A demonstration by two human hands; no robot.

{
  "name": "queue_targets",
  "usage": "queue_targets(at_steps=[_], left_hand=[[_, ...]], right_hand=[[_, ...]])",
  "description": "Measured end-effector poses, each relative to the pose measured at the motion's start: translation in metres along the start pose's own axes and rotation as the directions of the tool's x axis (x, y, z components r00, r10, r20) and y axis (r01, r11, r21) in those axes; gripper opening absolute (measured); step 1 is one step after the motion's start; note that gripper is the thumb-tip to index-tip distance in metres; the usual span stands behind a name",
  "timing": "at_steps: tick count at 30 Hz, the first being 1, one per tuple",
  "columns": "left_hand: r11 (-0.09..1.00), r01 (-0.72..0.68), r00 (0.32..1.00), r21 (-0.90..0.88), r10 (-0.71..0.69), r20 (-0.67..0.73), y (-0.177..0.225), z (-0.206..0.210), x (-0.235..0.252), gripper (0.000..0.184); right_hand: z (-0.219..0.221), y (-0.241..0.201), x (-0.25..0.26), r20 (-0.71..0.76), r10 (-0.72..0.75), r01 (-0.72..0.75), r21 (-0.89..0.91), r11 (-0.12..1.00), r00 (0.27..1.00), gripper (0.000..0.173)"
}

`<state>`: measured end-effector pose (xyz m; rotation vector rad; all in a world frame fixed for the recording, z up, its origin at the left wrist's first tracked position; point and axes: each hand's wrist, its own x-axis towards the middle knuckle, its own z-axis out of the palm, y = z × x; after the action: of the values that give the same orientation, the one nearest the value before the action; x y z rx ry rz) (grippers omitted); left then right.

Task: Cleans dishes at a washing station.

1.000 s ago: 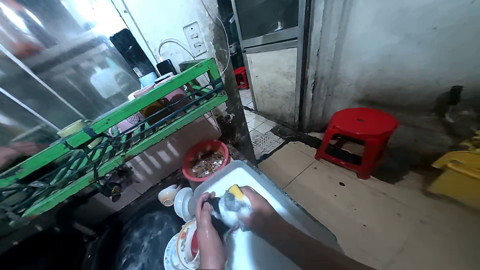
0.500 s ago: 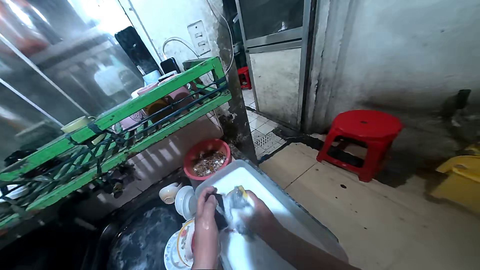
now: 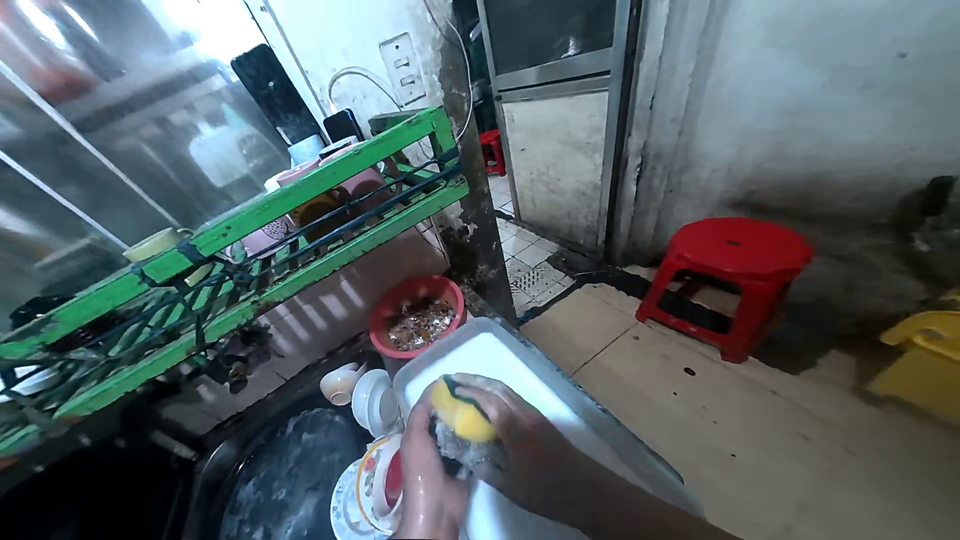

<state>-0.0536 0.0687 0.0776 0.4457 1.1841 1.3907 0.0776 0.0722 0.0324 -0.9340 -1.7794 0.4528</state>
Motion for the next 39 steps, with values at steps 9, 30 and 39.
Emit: queue_targets(at_steps=[9, 30, 39], left_hand=[[-0.160, -0.914, 0.234, 0.372, 0.542, 0.807, -0.018, -0.037, 0.002, 0.037], [0.959, 0.075, 0.997, -0.274, -0.071, 0.027, 0.002, -0.009, -0.001, 0.033], [0.972, -0.237, 0.934, 0.006, 0.226, 0.276, 0.001, -0.024, 0.000, 0.045]], right_hand=[[-0.016, -0.003, 0.024, 0.625, 0.610, -0.795, 0.606, 0.013, 0.487, 0.022], [-0.015, 0.007, -0.005, 0.036, 0.020, -0.025, 0.145, 0.989, 0.999, 0.037], [-0.030, -0.017, 0.038, 0.437, 0.623, -0.753, 0.251, 0.608, 0.649, 0.058]])
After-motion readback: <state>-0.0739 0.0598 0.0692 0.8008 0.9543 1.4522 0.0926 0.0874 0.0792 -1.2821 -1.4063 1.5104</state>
